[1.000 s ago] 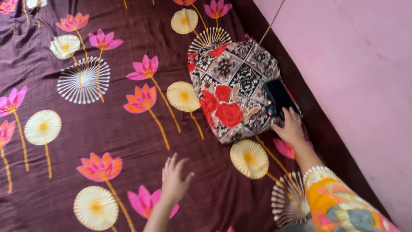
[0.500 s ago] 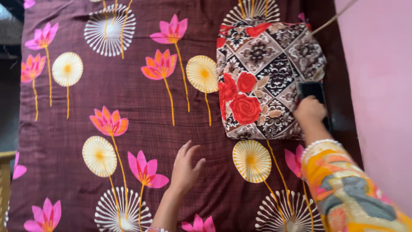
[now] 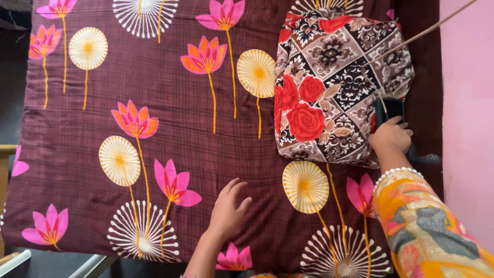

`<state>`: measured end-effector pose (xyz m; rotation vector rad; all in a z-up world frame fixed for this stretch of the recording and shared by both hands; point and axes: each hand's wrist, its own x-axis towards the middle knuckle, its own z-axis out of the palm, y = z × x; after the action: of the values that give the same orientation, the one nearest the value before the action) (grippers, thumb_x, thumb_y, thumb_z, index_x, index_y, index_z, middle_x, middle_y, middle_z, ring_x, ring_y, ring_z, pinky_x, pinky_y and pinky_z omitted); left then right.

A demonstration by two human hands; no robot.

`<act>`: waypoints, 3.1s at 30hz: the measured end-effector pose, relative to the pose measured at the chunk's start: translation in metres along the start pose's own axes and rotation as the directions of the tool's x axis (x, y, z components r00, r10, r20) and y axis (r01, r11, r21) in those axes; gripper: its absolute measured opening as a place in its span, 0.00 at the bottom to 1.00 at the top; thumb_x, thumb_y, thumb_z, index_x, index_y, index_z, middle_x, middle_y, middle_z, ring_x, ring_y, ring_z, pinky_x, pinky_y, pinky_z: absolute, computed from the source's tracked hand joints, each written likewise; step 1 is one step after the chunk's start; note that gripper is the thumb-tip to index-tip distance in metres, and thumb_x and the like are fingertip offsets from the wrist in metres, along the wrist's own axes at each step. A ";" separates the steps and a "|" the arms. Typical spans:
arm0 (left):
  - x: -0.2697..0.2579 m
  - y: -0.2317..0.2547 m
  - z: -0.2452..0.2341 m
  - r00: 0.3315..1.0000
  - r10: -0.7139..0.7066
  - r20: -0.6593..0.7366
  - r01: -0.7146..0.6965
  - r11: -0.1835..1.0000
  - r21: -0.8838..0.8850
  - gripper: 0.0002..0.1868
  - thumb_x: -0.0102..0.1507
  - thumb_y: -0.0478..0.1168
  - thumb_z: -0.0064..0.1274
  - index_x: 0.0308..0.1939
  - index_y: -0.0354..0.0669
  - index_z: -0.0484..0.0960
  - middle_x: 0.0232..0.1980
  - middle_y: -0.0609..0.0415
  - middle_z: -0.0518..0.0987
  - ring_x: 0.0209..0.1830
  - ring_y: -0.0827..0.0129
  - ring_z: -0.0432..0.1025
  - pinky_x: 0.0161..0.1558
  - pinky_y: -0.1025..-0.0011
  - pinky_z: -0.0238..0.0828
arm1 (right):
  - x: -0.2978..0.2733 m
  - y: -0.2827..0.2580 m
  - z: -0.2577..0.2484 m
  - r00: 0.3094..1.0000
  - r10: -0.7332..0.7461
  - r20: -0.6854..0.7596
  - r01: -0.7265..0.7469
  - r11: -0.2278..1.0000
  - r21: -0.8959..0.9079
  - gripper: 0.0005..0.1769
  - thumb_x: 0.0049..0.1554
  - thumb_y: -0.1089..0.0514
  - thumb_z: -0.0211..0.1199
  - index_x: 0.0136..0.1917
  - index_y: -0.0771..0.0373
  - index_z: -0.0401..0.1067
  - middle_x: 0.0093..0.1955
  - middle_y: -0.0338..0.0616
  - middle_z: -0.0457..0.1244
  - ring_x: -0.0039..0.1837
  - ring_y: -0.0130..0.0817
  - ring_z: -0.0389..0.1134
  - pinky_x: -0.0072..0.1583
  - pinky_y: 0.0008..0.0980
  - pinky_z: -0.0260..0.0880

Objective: The person arranges a floral pillow on a sofa, smooths a sofa cover, and moves a patchwork pillow and a black cloth from a bed to a chair. The person then smooths the bedsheet, plugs a phone into a wall socket, and places the phone on a table. Finally, the person folds and places a patterned cloth on the sofa and smooths the bedsheet again.

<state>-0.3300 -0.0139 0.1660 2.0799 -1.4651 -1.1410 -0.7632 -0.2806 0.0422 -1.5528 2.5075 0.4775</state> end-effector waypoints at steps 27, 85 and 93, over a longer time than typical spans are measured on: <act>-0.031 0.202 -0.068 0.862 0.487 0.139 -0.109 0.447 -0.888 0.14 0.62 0.36 0.58 0.51 0.37 0.79 0.40 0.55 0.85 0.34 0.75 0.78 0.36 0.75 0.78 | -0.341 0.018 -0.273 0.743 -0.664 -0.090 -0.075 -0.216 0.974 0.20 0.52 0.60 0.66 0.57 0.70 0.74 0.48 0.49 0.73 0.44 0.35 0.75 0.49 0.35 0.77; -0.042 0.542 -0.413 0.348 0.869 -0.353 -0.222 0.442 0.869 0.13 0.67 0.53 0.49 0.45 0.54 0.83 0.35 0.55 0.85 0.40 0.60 0.80 0.43 0.59 0.70 | -0.180 0.168 -0.883 0.402 -0.430 -0.808 0.151 0.902 -0.405 0.46 0.52 0.63 0.64 0.77 0.26 0.57 0.85 0.38 0.44 0.85 0.44 0.43 0.73 0.82 0.29; -0.036 0.541 -0.408 0.357 0.871 -0.338 -0.234 0.434 0.870 0.15 0.67 0.54 0.48 0.46 0.54 0.83 0.36 0.56 0.85 0.40 0.60 0.80 0.44 0.59 0.70 | -0.199 0.159 -0.890 0.427 -0.473 -0.771 0.043 0.862 -0.505 0.45 0.48 0.45 0.74 0.75 0.35 0.59 0.78 0.31 0.54 0.78 0.41 0.53 0.73 0.79 0.37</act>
<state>-0.3539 -0.2648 0.7963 1.6018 -2.0220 0.7629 -0.7824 -0.3559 0.9647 -2.9781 2.7751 0.1314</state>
